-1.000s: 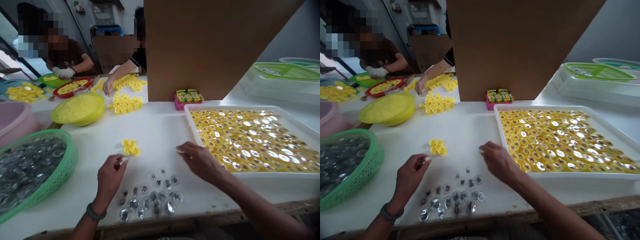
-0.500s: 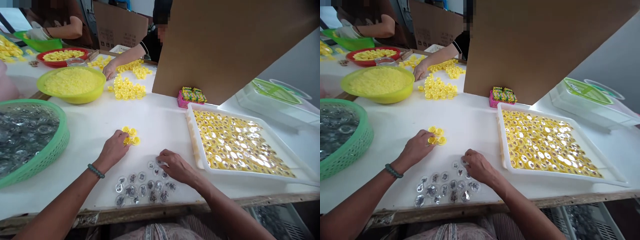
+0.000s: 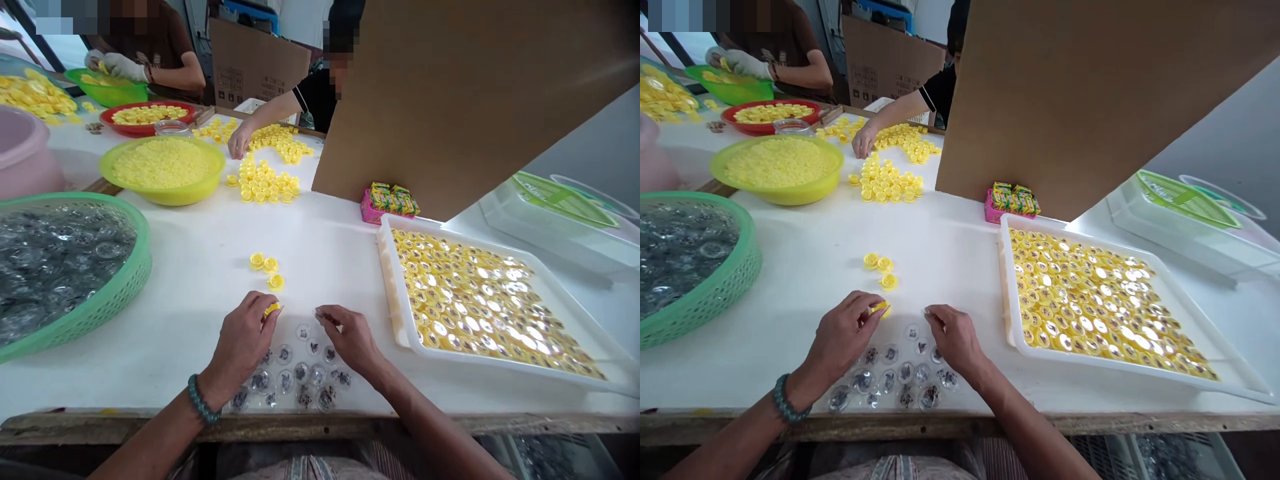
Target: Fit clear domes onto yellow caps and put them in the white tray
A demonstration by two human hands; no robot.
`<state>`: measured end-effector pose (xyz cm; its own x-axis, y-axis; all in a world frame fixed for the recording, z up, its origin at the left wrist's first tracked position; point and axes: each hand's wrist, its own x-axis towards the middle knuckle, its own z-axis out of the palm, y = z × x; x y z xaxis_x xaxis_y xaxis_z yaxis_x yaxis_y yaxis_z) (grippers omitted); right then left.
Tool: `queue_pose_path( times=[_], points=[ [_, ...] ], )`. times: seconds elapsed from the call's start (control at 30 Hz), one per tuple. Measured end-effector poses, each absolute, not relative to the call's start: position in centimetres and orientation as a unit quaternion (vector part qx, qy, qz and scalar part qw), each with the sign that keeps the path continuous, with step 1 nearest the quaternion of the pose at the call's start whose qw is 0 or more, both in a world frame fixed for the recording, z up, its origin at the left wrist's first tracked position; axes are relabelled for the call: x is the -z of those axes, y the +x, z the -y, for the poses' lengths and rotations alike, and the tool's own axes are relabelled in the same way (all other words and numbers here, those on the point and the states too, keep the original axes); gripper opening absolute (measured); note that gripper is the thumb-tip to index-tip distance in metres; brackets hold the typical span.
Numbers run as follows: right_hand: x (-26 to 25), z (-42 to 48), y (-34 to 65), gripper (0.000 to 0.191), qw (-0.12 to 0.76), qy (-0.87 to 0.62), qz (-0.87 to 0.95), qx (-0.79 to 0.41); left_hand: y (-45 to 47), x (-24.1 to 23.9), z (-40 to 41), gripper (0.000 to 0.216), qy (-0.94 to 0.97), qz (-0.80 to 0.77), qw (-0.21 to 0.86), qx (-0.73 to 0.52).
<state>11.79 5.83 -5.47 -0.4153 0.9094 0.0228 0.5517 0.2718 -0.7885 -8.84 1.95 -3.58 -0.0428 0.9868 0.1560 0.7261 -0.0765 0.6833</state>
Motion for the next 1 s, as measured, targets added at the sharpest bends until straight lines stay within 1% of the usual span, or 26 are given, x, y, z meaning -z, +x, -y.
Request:
queue_pose_path(
  times=[0.03,0.1,0.17,0.2,0.3,0.4,0.57,0.67,0.73,0.9,1.0],
  points=[
    [5.2,-5.7,11.3,0.013,0.286,-0.488,0.694,-0.446,-8.5,3.4,-1.8,0.021,0.639,-0.642,0.25,-0.341],
    [4.5,-5.3,10.1,0.024,0.344,-0.468,0.568,-0.584,-8.0,3.3,-1.5,0.023,0.574,-0.624,0.381,-0.369],
    [3.9,-4.9,8.9,0.032,0.372,-0.434,0.494,-0.655,-7.6,3.3,-1.3,0.027,0.495,-0.604,0.486,-0.392],
    [3.8,-4.8,8.4,0.032,0.38,-0.423,0.481,-0.668,-7.5,3.4,-1.3,0.029,0.461,-0.598,0.513,-0.408],
    [3.8,-4.4,7.4,0.026,0.381,-0.411,0.487,-0.67,-7.8,3.7,-1.2,0.029,0.409,-0.6,0.522,-0.447],
    [4.2,-4.1,7.0,0.027,0.371,-0.413,0.526,-0.644,-8.5,3.9,-1.1,0.026,0.396,-0.606,0.528,-0.445],
    [4.6,-3.7,6.4,0.031,0.353,-0.423,0.699,-0.457,-9.3,4.4,-1.0,0.023,0.39,-0.59,0.542,-0.454],
    [4.7,-3.5,5.6,0.032,0.341,-0.406,0.744,-0.406,-9.6,4.5,-1.1,0.023,0.392,-0.573,0.545,-0.47],
    [4.7,-3.4,5.1,0.032,0.348,-0.413,0.726,-0.426,-9.8,4.3,-1.1,0.021,0.392,-0.562,0.549,-0.478],
    [4.2,-3.5,4.2,0.022,0.372,-0.444,0.566,-0.587,-10.6,3.3,-0.7,0.021,0.397,-0.582,0.532,-0.469],
    [3.6,-3.7,4.1,0.022,0.376,-0.436,0.504,-0.644,-11.1,3.1,-0.3,0.021,0.393,-0.58,0.535,-0.472]
  ],
)
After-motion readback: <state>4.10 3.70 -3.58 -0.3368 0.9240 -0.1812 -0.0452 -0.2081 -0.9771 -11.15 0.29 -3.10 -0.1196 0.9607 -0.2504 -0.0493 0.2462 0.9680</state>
